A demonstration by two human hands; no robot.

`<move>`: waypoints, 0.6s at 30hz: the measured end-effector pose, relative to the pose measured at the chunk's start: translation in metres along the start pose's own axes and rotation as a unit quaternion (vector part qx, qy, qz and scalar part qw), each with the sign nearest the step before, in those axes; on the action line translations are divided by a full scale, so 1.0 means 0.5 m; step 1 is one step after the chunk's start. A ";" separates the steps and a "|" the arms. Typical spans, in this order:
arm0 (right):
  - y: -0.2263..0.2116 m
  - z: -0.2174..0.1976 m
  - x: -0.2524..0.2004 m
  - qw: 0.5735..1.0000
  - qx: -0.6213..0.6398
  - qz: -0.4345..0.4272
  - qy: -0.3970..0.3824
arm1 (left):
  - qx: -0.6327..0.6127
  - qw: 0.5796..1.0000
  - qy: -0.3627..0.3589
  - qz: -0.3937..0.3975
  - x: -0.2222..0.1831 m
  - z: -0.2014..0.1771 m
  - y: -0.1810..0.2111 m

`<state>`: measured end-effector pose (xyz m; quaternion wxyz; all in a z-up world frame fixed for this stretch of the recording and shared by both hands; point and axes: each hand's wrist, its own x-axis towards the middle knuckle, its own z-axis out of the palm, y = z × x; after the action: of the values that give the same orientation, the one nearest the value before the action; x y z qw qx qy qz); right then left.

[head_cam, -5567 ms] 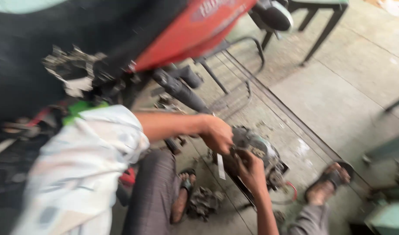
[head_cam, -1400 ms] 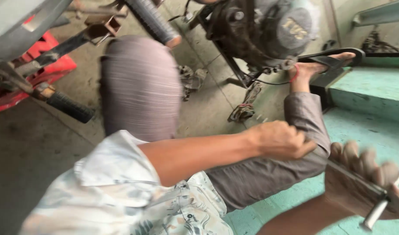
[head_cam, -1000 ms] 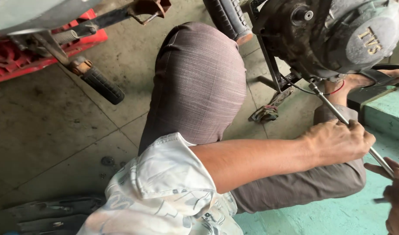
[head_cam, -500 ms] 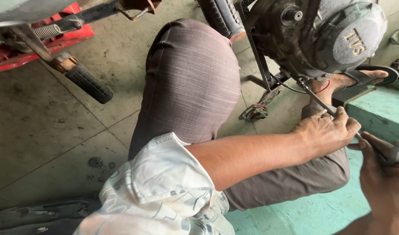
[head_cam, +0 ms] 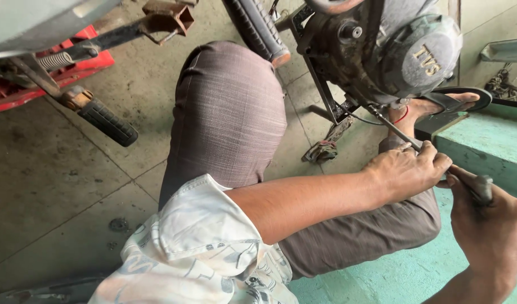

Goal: Repairing a motorcycle engine component on the floor using various wrenches.

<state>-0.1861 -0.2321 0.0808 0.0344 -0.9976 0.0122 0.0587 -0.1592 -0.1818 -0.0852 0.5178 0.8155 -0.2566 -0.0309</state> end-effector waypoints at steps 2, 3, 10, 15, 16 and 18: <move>0.009 -0.006 0.005 1.000 -0.023 0.006 0.003 | 0.005 1.000 0.006 0.011 0.003 0.001 -0.002; 0.015 -0.010 0.007 0.995 -0.093 -0.015 -0.008 | 0.000 1.000 0.004 0.011 0.005 -0.001 -0.001; 0.072 -0.010 0.010 0.997 -0.031 -0.063 -0.013 | 0.023 0.999 -0.038 0.013 0.010 -0.043 0.004; 0.089 -0.003 0.002 0.997 -0.029 -0.065 -0.008 | 0.009 0.999 -0.034 0.034 0.006 -0.042 0.003; 0.101 0.001 0.000 0.997 -0.049 -0.056 -0.012 | 0.003 0.998 -0.053 0.029 0.006 -0.045 0.005; 0.114 0.003 0.000 0.995 -0.041 -0.094 0.001 | 0.008 0.998 -0.040 0.040 0.009 -0.039 0.001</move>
<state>-0.1880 -0.2890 0.0756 -0.0011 -0.9950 -0.0839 0.0543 -0.1491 -0.1677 -0.0749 0.5013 0.8068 -0.3099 -0.0407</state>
